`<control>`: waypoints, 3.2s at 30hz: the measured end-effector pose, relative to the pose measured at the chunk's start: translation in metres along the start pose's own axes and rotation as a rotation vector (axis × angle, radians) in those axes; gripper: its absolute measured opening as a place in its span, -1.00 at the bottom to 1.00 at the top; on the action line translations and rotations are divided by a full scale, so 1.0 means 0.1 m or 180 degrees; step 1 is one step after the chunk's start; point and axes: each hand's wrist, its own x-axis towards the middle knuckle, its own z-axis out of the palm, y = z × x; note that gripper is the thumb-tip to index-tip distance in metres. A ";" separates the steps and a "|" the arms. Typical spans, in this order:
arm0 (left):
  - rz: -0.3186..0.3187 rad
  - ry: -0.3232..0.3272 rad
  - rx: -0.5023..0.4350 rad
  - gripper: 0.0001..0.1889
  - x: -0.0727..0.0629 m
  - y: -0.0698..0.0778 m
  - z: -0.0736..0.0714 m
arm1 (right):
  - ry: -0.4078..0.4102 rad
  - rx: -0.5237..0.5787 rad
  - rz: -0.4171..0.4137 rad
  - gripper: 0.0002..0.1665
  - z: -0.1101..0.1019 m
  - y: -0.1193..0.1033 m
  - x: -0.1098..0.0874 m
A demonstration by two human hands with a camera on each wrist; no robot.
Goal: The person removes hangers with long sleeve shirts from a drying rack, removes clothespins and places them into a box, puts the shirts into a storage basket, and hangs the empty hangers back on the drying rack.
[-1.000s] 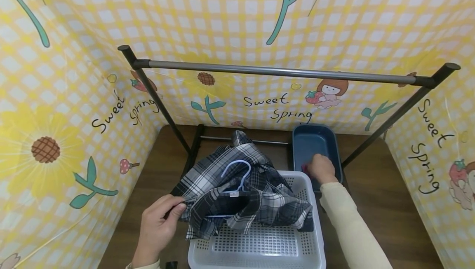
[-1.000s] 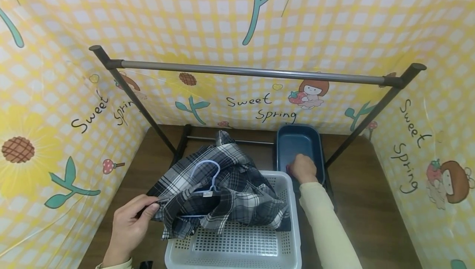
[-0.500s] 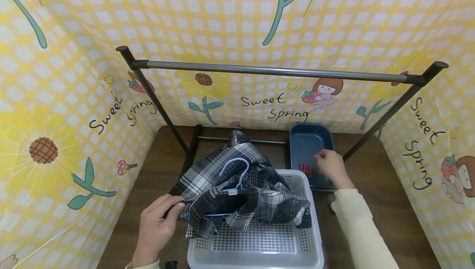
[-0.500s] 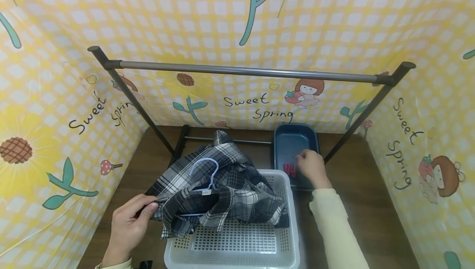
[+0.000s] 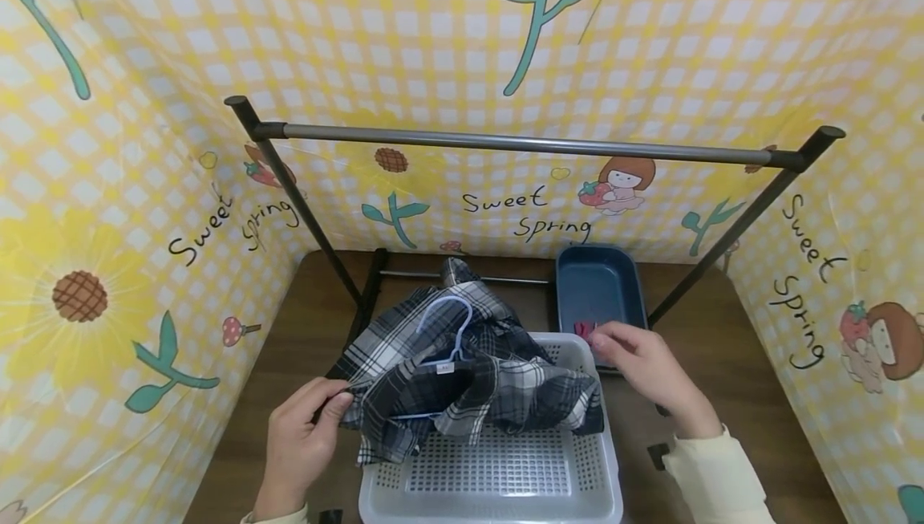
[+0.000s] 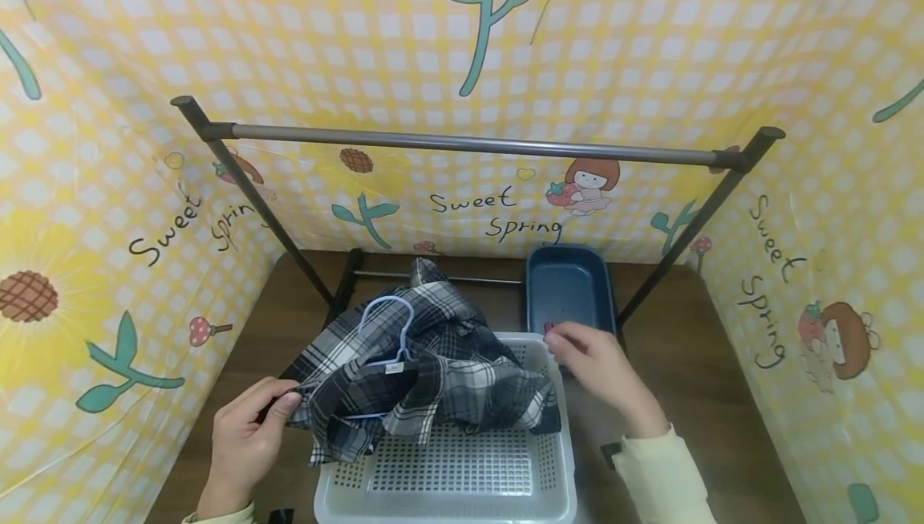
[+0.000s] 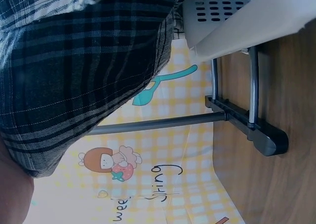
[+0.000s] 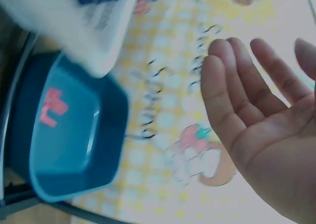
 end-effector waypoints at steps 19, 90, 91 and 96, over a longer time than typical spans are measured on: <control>-0.0095 0.0114 -0.0016 -0.73 0.05 0.08 -0.01 | 0.0427 0.0281 -0.1203 -0.62 0.40 -0.37 -0.25; -0.0168 -0.0616 0.0333 -0.80 0.37 0.35 0.32 | 0.0796 0.0480 -0.1740 -0.61 0.35 -0.47 -0.20; -0.0172 -0.0622 0.0297 -0.80 0.38 0.35 0.32 | 0.0787 0.0491 -0.1738 -0.61 0.35 -0.47 -0.20; -0.0104 -0.0574 0.0198 -0.85 0.40 0.37 0.36 | 0.0726 0.0549 -0.1796 -0.62 0.38 -0.50 -0.18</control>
